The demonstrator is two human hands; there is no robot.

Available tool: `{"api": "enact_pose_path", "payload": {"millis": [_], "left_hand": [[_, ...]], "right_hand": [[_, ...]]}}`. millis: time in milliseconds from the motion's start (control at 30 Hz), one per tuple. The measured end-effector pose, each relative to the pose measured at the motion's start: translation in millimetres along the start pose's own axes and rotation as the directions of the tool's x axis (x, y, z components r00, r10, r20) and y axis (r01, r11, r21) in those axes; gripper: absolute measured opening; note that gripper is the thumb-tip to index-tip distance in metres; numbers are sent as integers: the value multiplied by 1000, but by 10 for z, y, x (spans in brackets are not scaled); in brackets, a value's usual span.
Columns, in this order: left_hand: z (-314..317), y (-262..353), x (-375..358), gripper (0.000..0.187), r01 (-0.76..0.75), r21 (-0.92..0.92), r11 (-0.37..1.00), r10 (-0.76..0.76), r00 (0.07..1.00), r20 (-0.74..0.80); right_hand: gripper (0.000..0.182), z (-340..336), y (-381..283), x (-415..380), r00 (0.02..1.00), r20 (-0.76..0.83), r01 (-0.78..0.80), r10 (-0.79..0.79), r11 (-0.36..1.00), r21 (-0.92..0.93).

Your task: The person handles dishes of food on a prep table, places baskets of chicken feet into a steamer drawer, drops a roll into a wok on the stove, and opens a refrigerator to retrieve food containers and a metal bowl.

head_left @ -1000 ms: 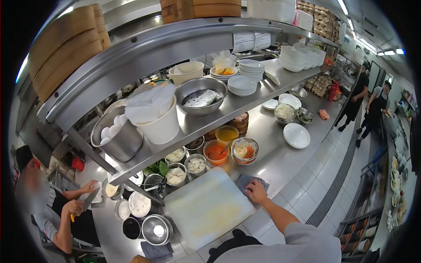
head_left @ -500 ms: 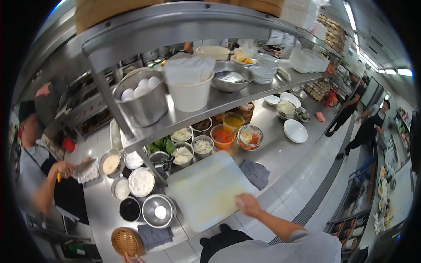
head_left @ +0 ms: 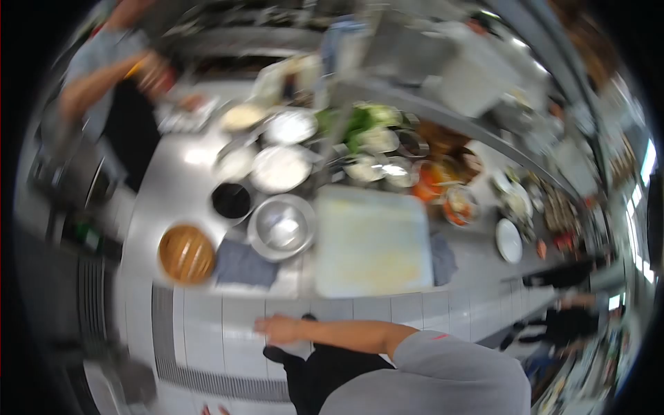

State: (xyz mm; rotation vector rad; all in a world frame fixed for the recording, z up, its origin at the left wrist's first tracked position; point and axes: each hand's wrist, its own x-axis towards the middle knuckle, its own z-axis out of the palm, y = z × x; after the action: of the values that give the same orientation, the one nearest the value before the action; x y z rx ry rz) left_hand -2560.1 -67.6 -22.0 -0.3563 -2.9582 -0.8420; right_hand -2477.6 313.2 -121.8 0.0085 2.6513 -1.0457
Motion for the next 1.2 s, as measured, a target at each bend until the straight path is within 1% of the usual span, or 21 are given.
{"api": "enact_pose_path", "payload": {"millis": [33,67,100,167,300,400,533,567,633,667,700,733,800,833,900,933,1000,1033,1067,1133,1200], "left_hand": [[351,-461,-41,40,-92,19,996,94,981,-170],[413,-551,-101,45,-15,-61,998,11,998,-64],[380,-322,-98,45,49,-95,994,-54,998,-42],[547,-442,-64,45,50,-192,980,-56,998,-24],[813,-625,-6,42,100,-388,916,-96,995,29],[944,-981,-139,38,268,-470,841,-245,963,112],[1263,-1797,-578,36,383,-363,850,-365,923,118],[1353,-2009,-717,36,406,-371,835,-382,914,140],[1521,-2385,-965,35,582,-348,735,-551,812,194],[1580,-2515,-1051,35,593,-353,724,-556,804,211],[1596,-2611,-1110,35,668,-391,633,-631,738,239],[1627,-2708,-1187,36,731,-423,535,-695,666,271],[1772,-2983,-1407,37,728,-440,526,-687,668,284],[1854,-3095,-1515,37,719,-456,524,-680,676,285],[1944,-3218,-1644,36,726,-387,569,-667,683,299],[2008,-3299,-1749,35,712,-377,592,-655,698,290],[2082,-3442,-1927,35,712,-336,616,-647,701,300],[2111,-3510,-2023,35,716,-288,636,-649,698,302],[2126,-3583,-2138,35,710,-291,642,-643,705,301],[2138,-3741,-2397,36,736,-146,661,-663,664,347],[2208,-3996,-2805,36,723,-132,678,-653,675,345]], "right_hand": [[62,86,23,133,998,23,-55,54,998,25],[64,15,-44,201,997,38,-72,71,997,41],[66,51,-78,273,994,38,-98,99,995,-23],[69,67,-141,399,990,30,-136,137,990,-42],[67,549,235,739,984,-170,-63,45,993,-102],[53,525,284,974,955,-272,-153,119,982,-108],[46,485,591,1214,847,-501,-240,179,969,-60],[43,457,644,1283,808,-563,-243,174,969,-49],[39,401,715,1405,671,-659,-373,341,923,98],[37,405,1096,1445,583,-769,-386,263,922,23],[34,359,1517,1475,486,-858,-404,168,913,-50],[34,270,1655,1534,490,-855,-414,168,908,-59],[34,78,1872,1680,232,-956,-486,181,873,47],[34,-26,2009,1775,230,-958,-494,171,869,36],[30,-268,2290,1935,-23,-994,-783,111,616,87],[30,-380,2417,1969,-30,-994,-785,101,613,87],[34,-585,2666,2017,123,-982,-838,141,545,-27],[34,-677,2833,2039,115,-984,-838,138,546,-21],[35,-741,3058,2021,156,-969,-831,192,555,-24],[36,-858,3653,1948,186,-952,-825,243,565,-17],[39,-905,4253,1873,466,-884,-815,32,405,-415]]}}
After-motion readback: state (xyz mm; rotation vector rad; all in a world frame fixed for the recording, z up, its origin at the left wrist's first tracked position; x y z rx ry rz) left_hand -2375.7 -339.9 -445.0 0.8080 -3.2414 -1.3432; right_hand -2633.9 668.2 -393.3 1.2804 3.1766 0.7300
